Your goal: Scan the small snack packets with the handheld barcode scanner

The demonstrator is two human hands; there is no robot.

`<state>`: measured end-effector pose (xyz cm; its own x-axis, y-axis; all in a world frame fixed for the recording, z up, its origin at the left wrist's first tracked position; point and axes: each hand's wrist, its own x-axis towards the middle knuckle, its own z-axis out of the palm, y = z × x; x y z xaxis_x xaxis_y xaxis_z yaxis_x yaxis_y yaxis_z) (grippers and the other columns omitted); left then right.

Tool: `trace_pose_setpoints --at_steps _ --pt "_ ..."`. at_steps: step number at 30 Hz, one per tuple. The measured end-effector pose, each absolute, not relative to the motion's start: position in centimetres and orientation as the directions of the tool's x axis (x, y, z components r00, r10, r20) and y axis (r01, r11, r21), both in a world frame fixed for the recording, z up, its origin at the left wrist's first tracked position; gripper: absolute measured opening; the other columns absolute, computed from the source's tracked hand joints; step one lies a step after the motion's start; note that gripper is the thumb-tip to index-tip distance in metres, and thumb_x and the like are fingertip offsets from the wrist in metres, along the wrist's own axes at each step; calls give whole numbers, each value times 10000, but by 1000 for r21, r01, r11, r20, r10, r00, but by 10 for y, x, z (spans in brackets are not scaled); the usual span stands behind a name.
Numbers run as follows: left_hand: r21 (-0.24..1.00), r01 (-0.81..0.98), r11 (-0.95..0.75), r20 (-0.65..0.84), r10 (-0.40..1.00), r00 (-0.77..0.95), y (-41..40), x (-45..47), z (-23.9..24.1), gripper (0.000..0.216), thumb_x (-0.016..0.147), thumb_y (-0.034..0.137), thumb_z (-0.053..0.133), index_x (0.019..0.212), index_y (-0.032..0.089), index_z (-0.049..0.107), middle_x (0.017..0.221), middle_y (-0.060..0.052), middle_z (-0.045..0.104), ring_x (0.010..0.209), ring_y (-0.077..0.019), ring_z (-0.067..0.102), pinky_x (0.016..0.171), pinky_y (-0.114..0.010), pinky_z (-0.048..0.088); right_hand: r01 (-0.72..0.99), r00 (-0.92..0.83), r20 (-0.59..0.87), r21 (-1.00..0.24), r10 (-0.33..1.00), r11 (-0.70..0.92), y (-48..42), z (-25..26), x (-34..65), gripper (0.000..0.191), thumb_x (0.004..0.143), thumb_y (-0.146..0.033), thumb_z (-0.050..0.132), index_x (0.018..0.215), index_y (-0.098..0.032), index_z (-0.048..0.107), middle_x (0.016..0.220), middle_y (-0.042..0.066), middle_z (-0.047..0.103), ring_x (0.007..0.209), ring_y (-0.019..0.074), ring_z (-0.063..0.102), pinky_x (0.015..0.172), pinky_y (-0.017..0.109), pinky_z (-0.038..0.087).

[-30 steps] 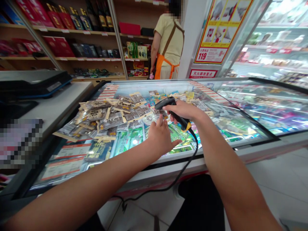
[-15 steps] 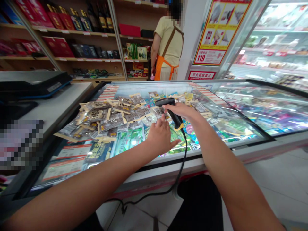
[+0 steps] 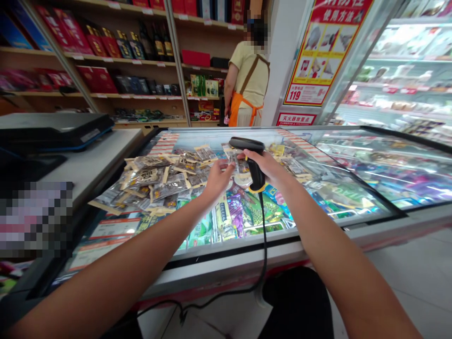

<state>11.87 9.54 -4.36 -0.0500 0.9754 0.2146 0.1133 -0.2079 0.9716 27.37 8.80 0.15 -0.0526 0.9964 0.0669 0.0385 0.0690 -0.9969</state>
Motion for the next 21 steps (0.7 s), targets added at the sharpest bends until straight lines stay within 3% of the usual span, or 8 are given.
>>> trace_pose_setpoints --at_steps 3,6,9,14,21 --pt "968 66 -243 243 970 4 102 116 -44 100 908 275 605 887 178 599 833 -54 692 807 -201 690 750 -319 539 79 -78 147 -985 986 153 91 1 275 361 772 -502 742 968 -200 734 990 62 760 824 192 674 675 270 524" --pt "957 92 -275 284 952 -114 108 109 -45 35 891 204 597 916 181 606 911 -67 705 886 -212 688 826 -337 534 240 -64 291 -924 955 298 92 1 278 283 775 -426 732 925 -187 726 920 63 758 873 219 679 752 306 529" --pt "953 110 -283 301 929 -214 114 102 -49 138 888 205 582 1023 183 603 1001 -90 703 945 -234 684 866 -373 533 280 -161 375 -870 913 406 88 3 279 188 795 -365 685 829 -180 693 818 59 729 766 205 667 689 310 520" --pt "944 116 -308 328 915 -235 121 97 -54 128 874 187 569 993 186 614 971 -83 713 950 -238 690 844 -372 547 356 -275 316 -844 908 401 80 6 282 163 801 -343 652 755 -186 646 633 29 652 554 175 599 576 314 498" --pt "933 154 -327 355 905 -233 121 99 -56 137 878 172 566 999 205 620 955 -61 714 948 -227 687 866 -375 546 458 -273 256 -813 927 359 78 5 284 181 804 -356 657 738 -188 637 593 33 639 534 183 609 553 307 504"
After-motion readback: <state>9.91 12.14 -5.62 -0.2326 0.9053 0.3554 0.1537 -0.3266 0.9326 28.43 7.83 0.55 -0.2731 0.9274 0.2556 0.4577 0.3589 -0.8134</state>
